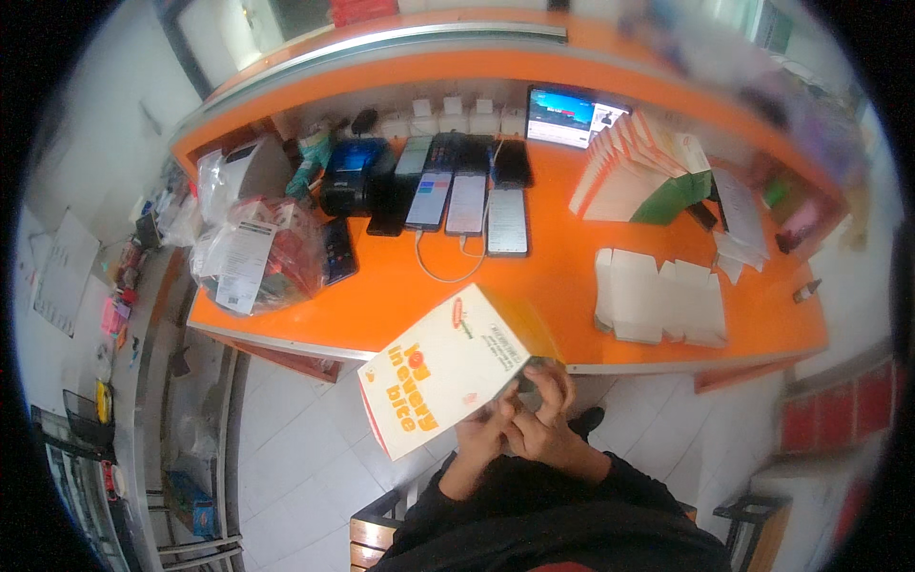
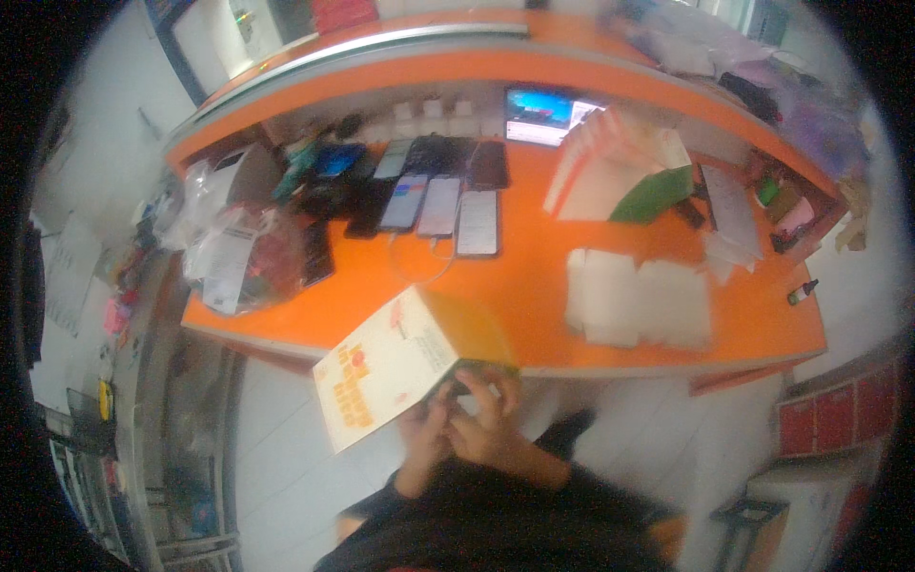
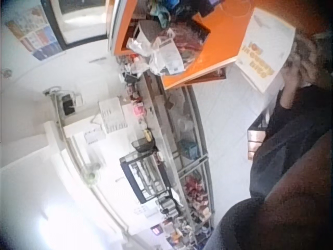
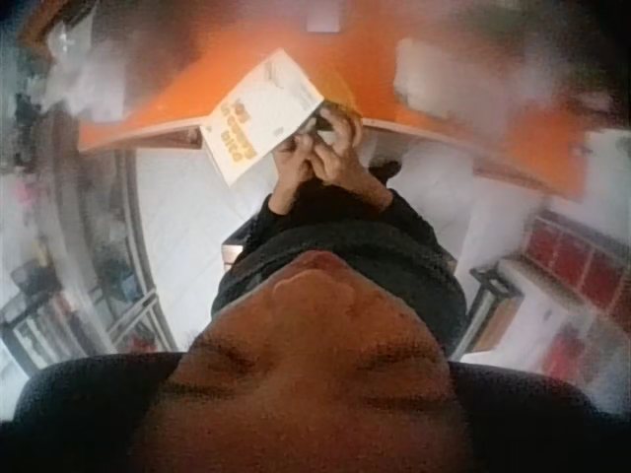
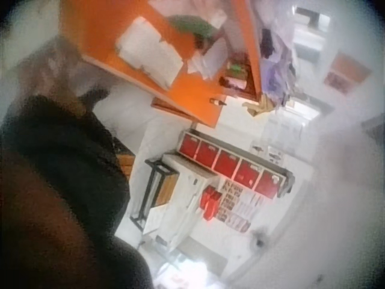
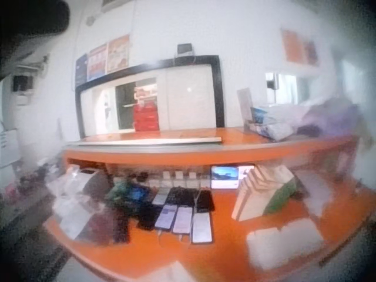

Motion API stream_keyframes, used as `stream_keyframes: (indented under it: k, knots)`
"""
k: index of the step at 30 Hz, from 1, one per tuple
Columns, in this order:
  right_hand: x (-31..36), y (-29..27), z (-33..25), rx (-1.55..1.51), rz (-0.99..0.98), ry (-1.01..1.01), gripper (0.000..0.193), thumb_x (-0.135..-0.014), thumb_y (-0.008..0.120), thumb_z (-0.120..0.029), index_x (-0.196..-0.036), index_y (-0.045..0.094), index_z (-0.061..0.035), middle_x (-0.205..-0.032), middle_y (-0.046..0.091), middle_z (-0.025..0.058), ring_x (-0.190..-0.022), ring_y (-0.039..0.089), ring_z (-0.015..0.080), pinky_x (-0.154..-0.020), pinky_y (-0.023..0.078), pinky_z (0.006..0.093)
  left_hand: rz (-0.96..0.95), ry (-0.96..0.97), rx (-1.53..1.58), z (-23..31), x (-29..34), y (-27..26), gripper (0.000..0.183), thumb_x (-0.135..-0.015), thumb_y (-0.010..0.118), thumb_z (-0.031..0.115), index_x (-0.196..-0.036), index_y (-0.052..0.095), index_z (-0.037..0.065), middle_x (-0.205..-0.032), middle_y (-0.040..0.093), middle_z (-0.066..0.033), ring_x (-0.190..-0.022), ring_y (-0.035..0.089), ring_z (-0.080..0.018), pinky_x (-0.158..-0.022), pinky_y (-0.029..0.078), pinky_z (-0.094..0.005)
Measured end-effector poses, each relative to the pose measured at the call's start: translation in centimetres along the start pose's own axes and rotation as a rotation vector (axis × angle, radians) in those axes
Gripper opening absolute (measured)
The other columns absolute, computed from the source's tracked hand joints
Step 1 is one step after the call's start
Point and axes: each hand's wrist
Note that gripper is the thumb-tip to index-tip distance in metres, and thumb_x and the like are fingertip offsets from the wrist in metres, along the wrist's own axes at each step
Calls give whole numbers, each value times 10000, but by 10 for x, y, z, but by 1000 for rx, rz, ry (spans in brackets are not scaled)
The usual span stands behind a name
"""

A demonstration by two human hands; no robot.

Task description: The person assembles flat-packed cardboard boxes at an orange counter. They fold the panels into shape and secure the flaps, repeating the process for multiple units. The assembled boxes are stacked on the counter as they are completed.

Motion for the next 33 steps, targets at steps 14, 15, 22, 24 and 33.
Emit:
stream_keyframes:
  k: [14,15,22,24,33]
  knots:
    - [10,-24,69,-552,281,633,265,-711,481,59,-972,446,29,-909,513,101,-814,502,150,-729,394,247,-45,-131,-124,-6,-24,26,339,-769,462,65,-1080,336,17,-1066,429,-119,-998,429,-216,-862,368,-331]
    - [6,-28,69,-429,307,633,207,-708,492,56,-913,473,28,-871,527,96,-782,514,147,-707,405,239,-123,-230,-159,-7,-21,28,309,-771,460,70,-1057,352,20,-1054,435,-120,-999,427,-222,-861,365,-337]
    - [-35,-57,46,-440,20,580,185,-721,492,-46,-901,513,-8,-890,529,155,-795,527,232,-709,410,285,-632,750,-1104,37,-19,52,191,-695,565,143,-828,482,34,-990,474,-137,-951,455,-278,-788,381,-353]
    - [-42,-64,34,-470,-49,574,237,-731,467,-82,-960,492,-25,-947,504,185,-846,513,286,-746,396,322,-594,955,-1456,61,-44,57,199,-652,596,154,-790,500,46,-977,489,-132,-909,480,-294,-754,398,-353]
    - [-49,-57,16,-594,-249,379,394,-724,509,-118,-1086,396,-9,-1038,445,182,-868,486,250,-748,374,294,-423,883,-994,68,-47,42,157,-644,576,72,-765,504,3,-905,526,-177,-839,523,-319,-695,432,-353]
Point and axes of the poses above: each hand's wrist, its own x-axis away from the middle knuckle, its own y-axis out of the palm, z = x × y
